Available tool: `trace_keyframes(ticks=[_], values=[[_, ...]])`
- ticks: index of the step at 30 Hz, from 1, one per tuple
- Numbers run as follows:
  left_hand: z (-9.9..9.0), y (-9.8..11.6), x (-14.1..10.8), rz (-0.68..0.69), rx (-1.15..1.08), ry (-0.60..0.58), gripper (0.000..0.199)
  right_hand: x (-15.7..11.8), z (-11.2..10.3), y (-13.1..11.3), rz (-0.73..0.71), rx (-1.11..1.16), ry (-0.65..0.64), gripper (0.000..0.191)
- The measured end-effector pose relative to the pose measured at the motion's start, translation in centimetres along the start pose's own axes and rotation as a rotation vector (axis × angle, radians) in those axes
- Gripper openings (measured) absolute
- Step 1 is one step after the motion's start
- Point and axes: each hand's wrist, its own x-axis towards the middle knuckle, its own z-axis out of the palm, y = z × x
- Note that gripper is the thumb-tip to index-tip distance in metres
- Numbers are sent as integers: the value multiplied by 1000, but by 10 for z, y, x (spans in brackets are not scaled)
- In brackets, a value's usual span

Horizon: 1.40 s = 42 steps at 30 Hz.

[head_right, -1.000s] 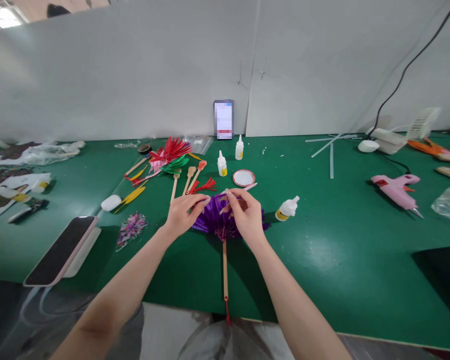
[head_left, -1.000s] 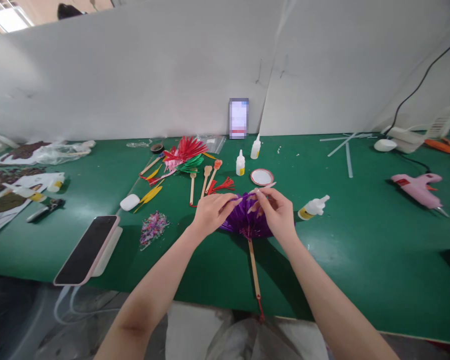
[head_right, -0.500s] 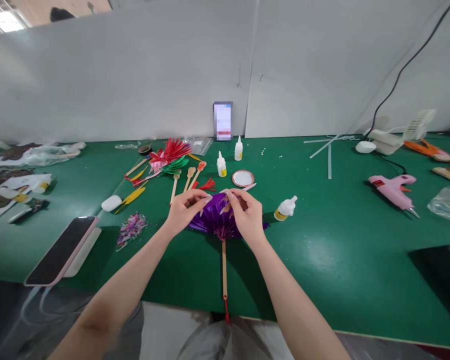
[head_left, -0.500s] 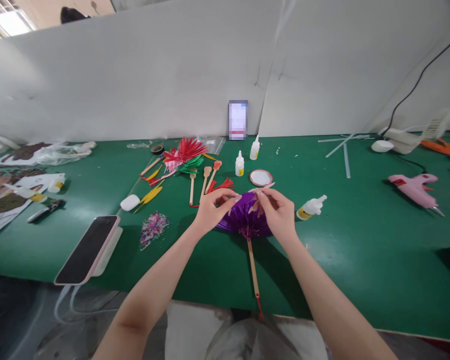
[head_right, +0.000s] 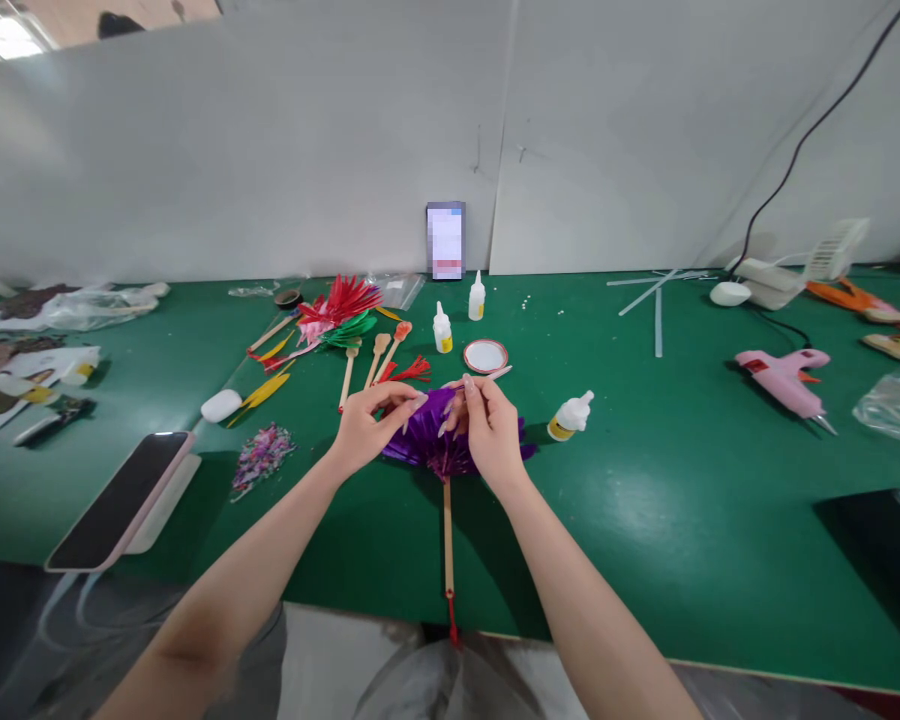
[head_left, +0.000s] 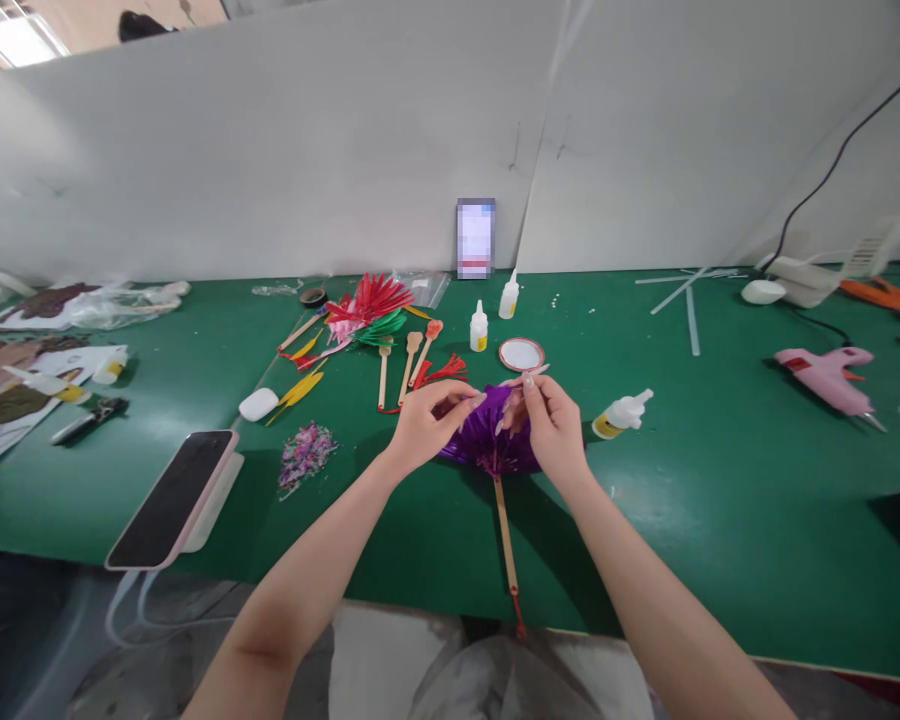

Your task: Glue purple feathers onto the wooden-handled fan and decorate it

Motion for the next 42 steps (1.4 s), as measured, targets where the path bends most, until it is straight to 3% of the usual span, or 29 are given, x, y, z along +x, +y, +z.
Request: trace_keyframes(ticks=[15, 27, 33, 38, 42], values=[[-1, -2, 2, -77, -39, 28, 16, 0, 1, -1, 12, 18, 0, 25], [-4, 3, 6, -353, -361, -130, 23, -3, -1, 0, -112, -249, 60, 23], [-4, 4, 5, -406, -464, -175, 24, -4, -4, 5, -154, -404, 44, 24], [-6, 7, 4, -422, -519, -210, 27, -3, -11, 8, -259, -686, 59, 22], [-5, 8, 3, -415, -541, -226, 27, -3, -12, 7, -289, -738, 68, 22]])
